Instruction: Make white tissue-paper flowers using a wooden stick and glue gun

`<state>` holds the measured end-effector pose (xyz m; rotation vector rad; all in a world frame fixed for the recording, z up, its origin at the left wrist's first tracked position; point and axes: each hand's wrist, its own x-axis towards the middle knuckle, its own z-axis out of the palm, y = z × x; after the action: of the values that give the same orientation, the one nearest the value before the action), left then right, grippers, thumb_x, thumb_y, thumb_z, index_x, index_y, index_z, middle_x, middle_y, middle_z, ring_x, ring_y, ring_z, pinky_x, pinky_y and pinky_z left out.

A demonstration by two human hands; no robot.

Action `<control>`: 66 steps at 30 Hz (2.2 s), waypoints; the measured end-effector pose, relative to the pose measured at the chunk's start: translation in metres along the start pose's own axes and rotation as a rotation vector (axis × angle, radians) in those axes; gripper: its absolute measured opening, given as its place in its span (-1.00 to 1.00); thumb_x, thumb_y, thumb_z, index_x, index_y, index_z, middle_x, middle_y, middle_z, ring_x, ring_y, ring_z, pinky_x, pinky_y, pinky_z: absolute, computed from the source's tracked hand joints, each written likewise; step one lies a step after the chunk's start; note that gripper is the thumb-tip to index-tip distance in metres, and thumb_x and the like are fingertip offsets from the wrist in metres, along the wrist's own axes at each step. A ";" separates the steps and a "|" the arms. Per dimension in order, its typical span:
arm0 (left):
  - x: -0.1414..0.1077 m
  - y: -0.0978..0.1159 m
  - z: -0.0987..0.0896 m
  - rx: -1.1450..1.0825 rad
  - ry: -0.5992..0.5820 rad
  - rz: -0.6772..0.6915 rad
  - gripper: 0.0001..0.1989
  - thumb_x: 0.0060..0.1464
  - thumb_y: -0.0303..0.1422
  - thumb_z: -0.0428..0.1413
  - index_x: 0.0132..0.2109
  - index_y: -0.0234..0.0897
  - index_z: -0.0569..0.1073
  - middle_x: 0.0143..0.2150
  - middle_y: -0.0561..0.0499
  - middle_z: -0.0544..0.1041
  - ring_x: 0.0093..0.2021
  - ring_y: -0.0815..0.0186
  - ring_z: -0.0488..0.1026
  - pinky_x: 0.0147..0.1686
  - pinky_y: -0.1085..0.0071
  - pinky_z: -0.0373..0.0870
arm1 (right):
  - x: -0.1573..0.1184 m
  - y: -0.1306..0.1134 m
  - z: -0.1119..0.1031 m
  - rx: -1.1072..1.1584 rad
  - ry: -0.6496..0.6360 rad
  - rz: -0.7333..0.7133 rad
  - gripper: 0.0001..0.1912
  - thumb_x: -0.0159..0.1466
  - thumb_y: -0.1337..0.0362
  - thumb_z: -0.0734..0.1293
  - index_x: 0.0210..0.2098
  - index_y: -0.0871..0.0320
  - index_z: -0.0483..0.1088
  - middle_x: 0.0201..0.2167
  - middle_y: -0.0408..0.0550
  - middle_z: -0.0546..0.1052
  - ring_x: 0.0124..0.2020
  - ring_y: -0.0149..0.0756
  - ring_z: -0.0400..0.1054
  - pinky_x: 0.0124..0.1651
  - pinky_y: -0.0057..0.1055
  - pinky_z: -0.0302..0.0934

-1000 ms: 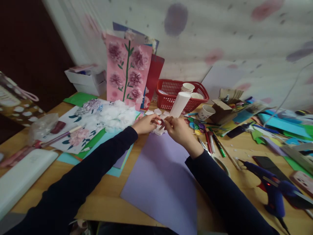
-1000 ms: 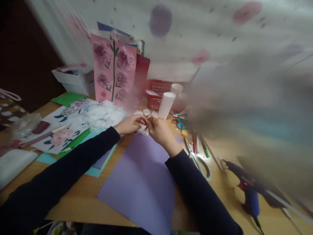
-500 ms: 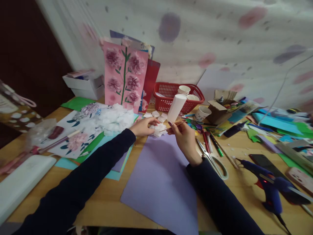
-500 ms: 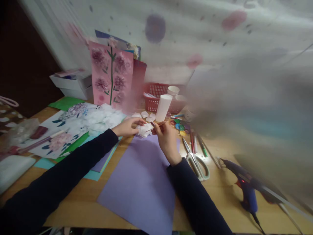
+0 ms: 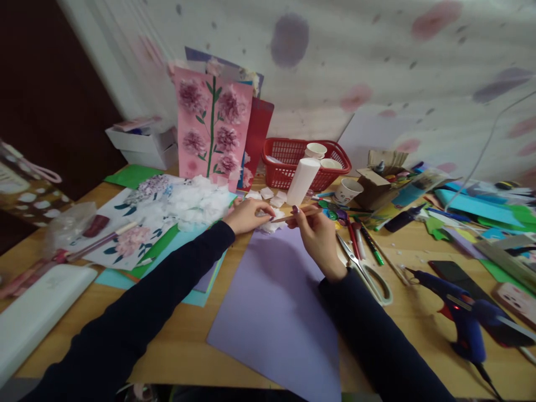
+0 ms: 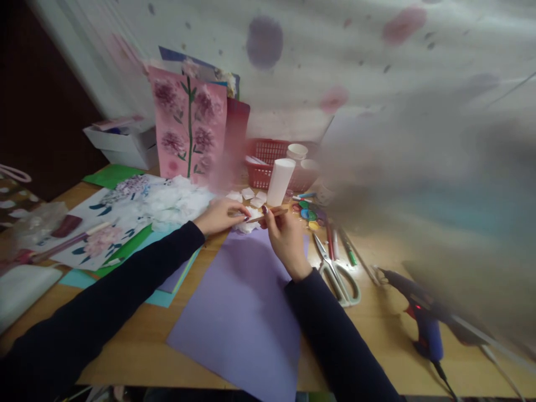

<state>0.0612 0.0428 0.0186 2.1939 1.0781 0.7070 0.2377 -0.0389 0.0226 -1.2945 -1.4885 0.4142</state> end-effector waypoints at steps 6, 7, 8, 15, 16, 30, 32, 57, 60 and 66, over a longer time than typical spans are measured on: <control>0.002 -0.001 0.001 0.039 0.052 -0.007 -0.86 -0.03 -0.37 0.16 -0.31 -0.22 0.62 -0.25 -0.03 0.63 -0.12 0.17 0.48 0.01 0.25 0.28 | 0.000 0.004 -0.005 0.020 0.067 0.062 -0.59 0.30 -0.05 0.20 -0.38 0.18 0.38 -0.58 -0.07 0.51 -0.52 -0.27 0.44 -0.38 -0.32 0.34; 0.002 -0.002 0.001 0.040 0.056 -0.008 -0.87 -0.03 -0.37 0.17 -0.32 -0.23 0.62 -0.26 -0.03 0.63 -0.12 0.17 0.48 0.02 0.25 0.28 | 0.001 0.005 -0.005 0.053 0.104 0.093 -0.58 0.29 -0.06 0.20 -0.38 0.18 0.38 -0.59 -0.07 0.50 -0.53 -0.27 0.44 -0.39 -0.32 0.34; 0.002 -0.002 0.001 0.041 0.058 -0.008 -0.87 -0.04 -0.37 0.17 -0.33 -0.23 0.62 -0.26 -0.04 0.63 -0.12 0.17 0.48 0.02 0.25 0.27 | 0.001 0.006 -0.005 0.089 0.141 0.124 -0.58 0.28 -0.07 0.21 -0.39 0.18 0.38 -0.60 -0.07 0.50 -0.55 -0.27 0.43 -0.41 -0.32 0.35; 0.002 -0.004 0.000 0.027 0.045 -0.019 -0.85 -0.02 -0.38 0.16 -0.30 -0.24 0.61 -0.26 -0.02 0.63 -0.13 0.18 0.49 0.01 0.26 0.31 | 0.002 0.005 -0.007 0.327 0.279 0.173 -0.66 0.25 0.00 0.27 -0.38 0.17 0.35 -0.60 -0.12 0.49 -0.60 -0.32 0.40 -0.49 -0.37 0.34; 0.003 -0.004 -0.001 0.007 0.035 -0.019 -0.84 -0.02 -0.39 0.15 -0.27 -0.24 0.61 -0.25 -0.02 0.63 -0.12 0.19 0.49 0.00 0.28 0.32 | 0.002 0.005 -0.006 0.316 0.263 0.154 -0.66 0.26 0.00 0.26 -0.37 0.17 0.35 -0.59 -0.11 0.49 -0.59 -0.32 0.41 -0.47 -0.37 0.35; 0.008 -0.003 -0.023 -0.198 0.015 0.031 -0.76 -0.06 -0.58 0.03 -0.25 -0.36 0.54 -0.22 -0.05 0.61 -0.14 0.29 0.51 0.02 0.31 0.36 | -0.003 0.004 -0.005 0.131 0.177 0.064 -0.64 0.30 -0.02 0.22 -0.36 0.17 0.37 -0.59 -0.11 0.48 -0.55 -0.31 0.42 -0.40 -0.34 0.34; 0.008 -0.005 -0.023 -0.204 0.014 0.029 -0.77 -0.06 -0.57 0.03 -0.26 -0.36 0.54 -0.23 -0.04 0.61 -0.15 0.29 0.51 0.02 0.31 0.35 | -0.002 0.003 -0.008 0.186 0.244 0.088 -0.64 0.29 -0.02 0.22 -0.38 0.16 0.36 -0.62 -0.12 0.46 -0.58 -0.32 0.39 -0.44 -0.35 0.33; -0.021 -0.005 -0.083 0.060 -0.030 -0.115 -0.72 -0.12 -0.17 0.19 -0.32 -0.30 0.51 -0.42 0.01 0.55 -0.45 0.35 0.41 -0.41 0.46 0.31 | -0.011 0.008 -0.002 0.145 0.095 -0.019 -0.62 0.35 0.00 0.14 -0.38 0.15 0.34 -0.65 -0.20 0.33 -0.62 -0.40 0.24 -0.49 -0.43 0.14; -0.017 0.001 -0.063 0.136 -0.095 -0.082 -0.60 -0.18 -0.16 0.25 -0.19 -0.30 0.50 -0.29 -0.03 0.56 -0.40 0.33 0.41 -0.36 0.42 0.33 | -0.013 0.007 -0.002 0.105 0.020 -0.017 -0.62 0.35 0.01 0.13 -0.40 0.15 0.32 -0.64 -0.17 0.37 -0.61 -0.39 0.26 -0.48 -0.43 0.15; -0.017 0.001 -0.048 0.167 -0.154 -0.112 -0.50 -0.30 -0.19 0.32 -0.19 -0.28 0.38 -0.18 -0.05 0.51 -0.35 0.32 0.39 -0.32 0.39 0.36 | -0.016 0.007 -0.001 0.050 -0.043 0.003 -0.64 0.36 0.03 0.12 -0.38 0.15 0.31 -0.63 -0.16 0.40 -0.60 -0.40 0.28 -0.47 -0.45 0.15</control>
<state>0.0204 0.0418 0.0486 2.2637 1.2058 0.4048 0.2397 -0.0504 0.0095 -1.2561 -1.5031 0.4809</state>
